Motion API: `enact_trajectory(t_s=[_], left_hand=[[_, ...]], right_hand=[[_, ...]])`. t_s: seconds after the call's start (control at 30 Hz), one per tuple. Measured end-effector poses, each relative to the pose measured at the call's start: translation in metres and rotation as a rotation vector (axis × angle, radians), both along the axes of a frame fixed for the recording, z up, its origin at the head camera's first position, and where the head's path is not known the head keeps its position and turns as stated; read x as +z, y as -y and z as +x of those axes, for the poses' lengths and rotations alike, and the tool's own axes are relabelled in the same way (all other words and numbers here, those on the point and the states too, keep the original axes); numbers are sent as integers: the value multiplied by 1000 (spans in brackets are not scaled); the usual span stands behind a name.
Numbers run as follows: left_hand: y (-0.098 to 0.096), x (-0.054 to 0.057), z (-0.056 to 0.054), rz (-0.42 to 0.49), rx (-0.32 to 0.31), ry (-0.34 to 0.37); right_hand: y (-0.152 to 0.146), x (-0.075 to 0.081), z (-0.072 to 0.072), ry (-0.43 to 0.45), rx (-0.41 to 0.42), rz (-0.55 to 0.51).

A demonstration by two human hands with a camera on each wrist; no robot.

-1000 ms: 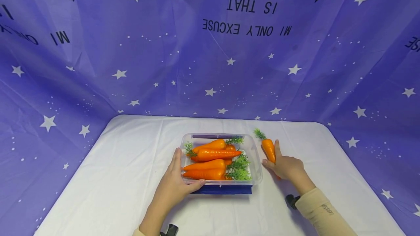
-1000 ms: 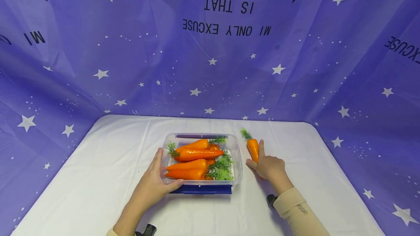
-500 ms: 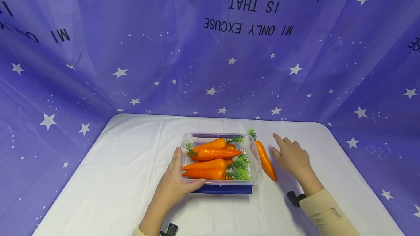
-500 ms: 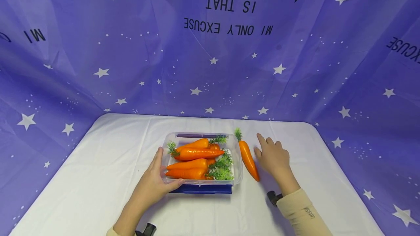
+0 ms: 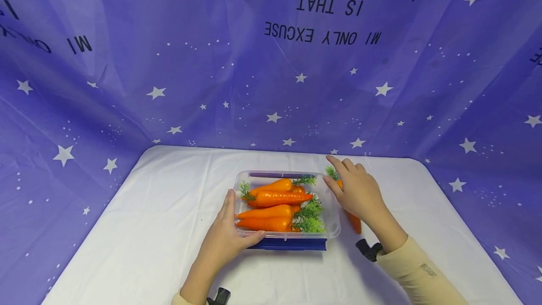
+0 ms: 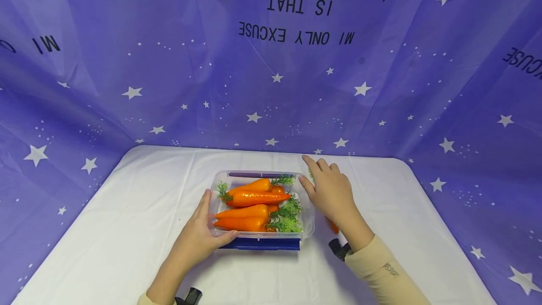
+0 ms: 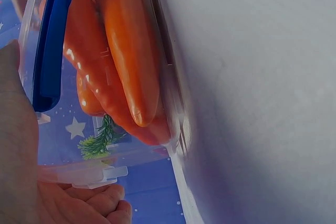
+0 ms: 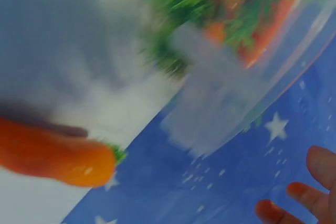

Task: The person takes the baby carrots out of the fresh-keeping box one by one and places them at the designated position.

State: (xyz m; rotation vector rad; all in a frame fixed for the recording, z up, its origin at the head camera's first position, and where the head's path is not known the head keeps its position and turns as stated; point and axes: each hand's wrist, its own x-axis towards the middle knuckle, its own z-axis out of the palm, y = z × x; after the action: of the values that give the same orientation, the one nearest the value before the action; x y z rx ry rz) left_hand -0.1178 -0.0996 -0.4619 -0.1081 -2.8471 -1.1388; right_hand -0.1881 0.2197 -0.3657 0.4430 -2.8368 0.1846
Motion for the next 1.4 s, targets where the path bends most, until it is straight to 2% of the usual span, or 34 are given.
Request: enact_trajectory(t_s=[0.13,0.3,0.53,0.73,1.0,1.4], left_hand=[[0,1,0,2,0,4],[-1,0,0,8,3,4],[-1,-1,-1,5,6,-8],[-1,0,-1,5,-2,-3],[-2,1,0,13,2,-10],[-2,-1,1,13,12,-41]], right_hand=[[19,3,1,-10,60,21],[36,-1,2,2,107,34],[50,-16,-3,25,190,25],[54,-28,-10,89,246,26],[61,-39,-16,101,277,93],[68,-42,-19,214,304,120]])
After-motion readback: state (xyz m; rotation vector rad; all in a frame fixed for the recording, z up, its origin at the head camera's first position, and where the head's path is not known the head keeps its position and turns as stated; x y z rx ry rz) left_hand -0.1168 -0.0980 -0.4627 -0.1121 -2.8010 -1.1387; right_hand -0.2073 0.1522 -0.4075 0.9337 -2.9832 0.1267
